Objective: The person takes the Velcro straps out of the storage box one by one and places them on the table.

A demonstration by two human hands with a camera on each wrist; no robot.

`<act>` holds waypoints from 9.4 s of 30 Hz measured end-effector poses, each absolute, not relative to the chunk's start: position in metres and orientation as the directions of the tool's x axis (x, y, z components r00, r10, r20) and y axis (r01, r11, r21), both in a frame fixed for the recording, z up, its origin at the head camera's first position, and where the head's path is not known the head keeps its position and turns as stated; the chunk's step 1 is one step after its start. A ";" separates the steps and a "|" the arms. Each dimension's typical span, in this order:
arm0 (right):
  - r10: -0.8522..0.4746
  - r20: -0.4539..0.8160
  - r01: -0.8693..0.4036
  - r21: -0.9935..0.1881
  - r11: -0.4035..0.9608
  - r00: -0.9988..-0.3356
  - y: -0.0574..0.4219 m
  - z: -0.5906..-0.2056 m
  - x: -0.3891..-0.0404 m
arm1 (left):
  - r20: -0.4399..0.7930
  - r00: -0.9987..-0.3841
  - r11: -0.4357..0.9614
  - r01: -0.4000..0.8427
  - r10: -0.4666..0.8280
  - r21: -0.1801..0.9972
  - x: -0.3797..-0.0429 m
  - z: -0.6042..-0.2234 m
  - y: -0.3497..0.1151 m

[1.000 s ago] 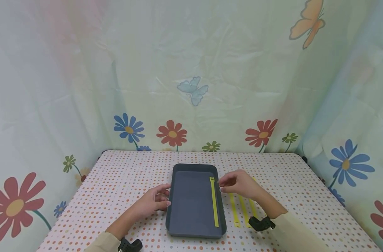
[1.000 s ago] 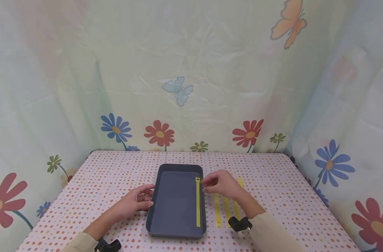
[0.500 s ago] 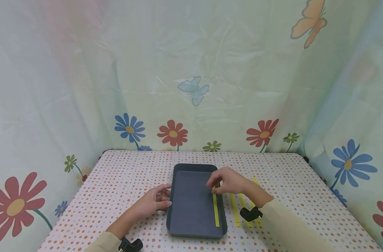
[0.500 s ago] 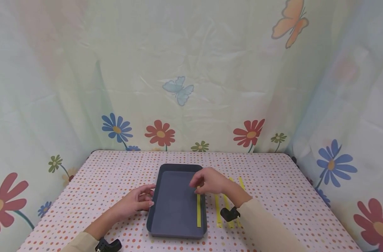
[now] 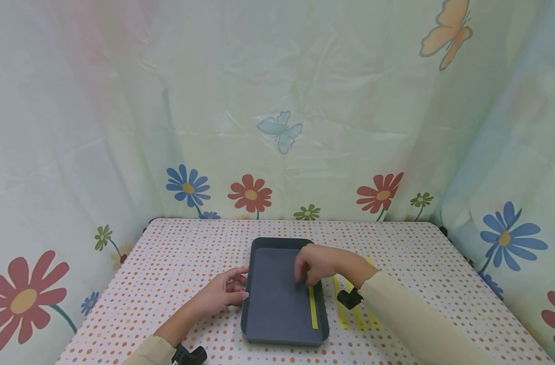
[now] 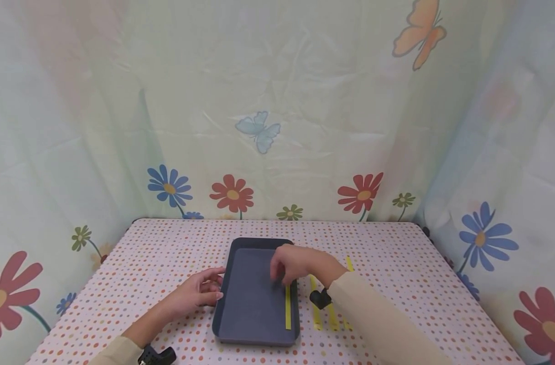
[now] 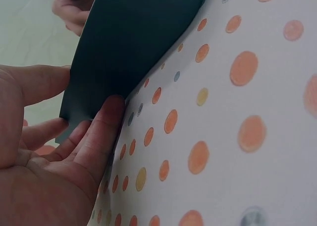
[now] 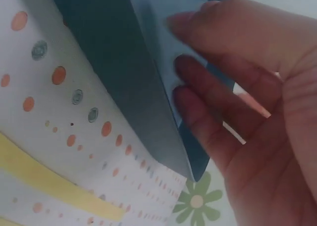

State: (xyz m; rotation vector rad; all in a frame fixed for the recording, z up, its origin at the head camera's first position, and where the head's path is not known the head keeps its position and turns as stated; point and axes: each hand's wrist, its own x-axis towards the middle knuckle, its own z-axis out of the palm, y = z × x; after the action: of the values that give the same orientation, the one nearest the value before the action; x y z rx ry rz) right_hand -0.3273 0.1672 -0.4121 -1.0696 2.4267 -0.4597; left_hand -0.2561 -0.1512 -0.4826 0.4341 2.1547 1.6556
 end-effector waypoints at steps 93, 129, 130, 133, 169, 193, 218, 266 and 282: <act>-0.593 -0.537 -0.703 -0.001 0.711 -0.599 0.124 -0.414 -0.334 | -0.100 -0.873 0.236 0.018 0.478 0.971 -0.256 -0.484 -0.151; -0.796 -0.233 -0.680 -0.420 0.601 -0.559 0.122 -0.407 -0.340 | -0.110 -0.874 0.240 0.008 0.474 0.971 -0.256 -0.483 -0.151; -0.792 -0.228 -0.666 -0.439 0.603 -0.566 0.124 -0.407 -0.340 | -0.110 -0.874 0.239 0.007 0.474 0.971 -0.256 -0.483 -0.151; -0.785 -0.218 -0.627 -0.495 0.601 -0.580 0.127 -0.409 -0.340 | -0.112 -0.875 0.239 0.004 0.470 0.971 -0.255 -0.483 -0.151; -0.663 0.005 -0.350 -0.852 0.389 -0.749 0.155 -0.432 -0.315 | -0.118 -0.870 0.232 -0.004 0.478 0.973 -0.255 -0.483 -0.152; -0.516 0.048 -0.182 -0.960 0.212 -0.856 0.161 -0.439 -0.295 | -0.130 -0.876 0.246 -0.013 0.465 0.969 -0.254 -0.483 -0.151; -0.373 0.064 -0.110 -0.988 0.105 -0.926 0.171 -0.446 -0.280 | -0.107 -0.878 0.244 0.011 0.466 0.970 -0.254 -0.483 -0.150; -0.149 0.069 -0.091 -0.984 0.150 -0.986 0.247 -0.463 -0.258 | -0.097 -0.880 0.243 0.021 0.465 0.970 -0.254 -0.485 -0.150; -0.063 0.058 -0.069 -0.979 0.192 -0.996 0.280 -0.469 -0.251 | -0.094 -0.883 0.228 0.016 0.461 0.973 -0.254 -0.489 -0.151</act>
State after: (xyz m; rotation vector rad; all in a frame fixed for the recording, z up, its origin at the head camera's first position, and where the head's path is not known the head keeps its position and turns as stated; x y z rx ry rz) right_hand -0.2506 0.2798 -0.4694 -0.1348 2.4291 -1.9945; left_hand -0.2537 -0.1511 -0.4889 0.4412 2.1459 1.6941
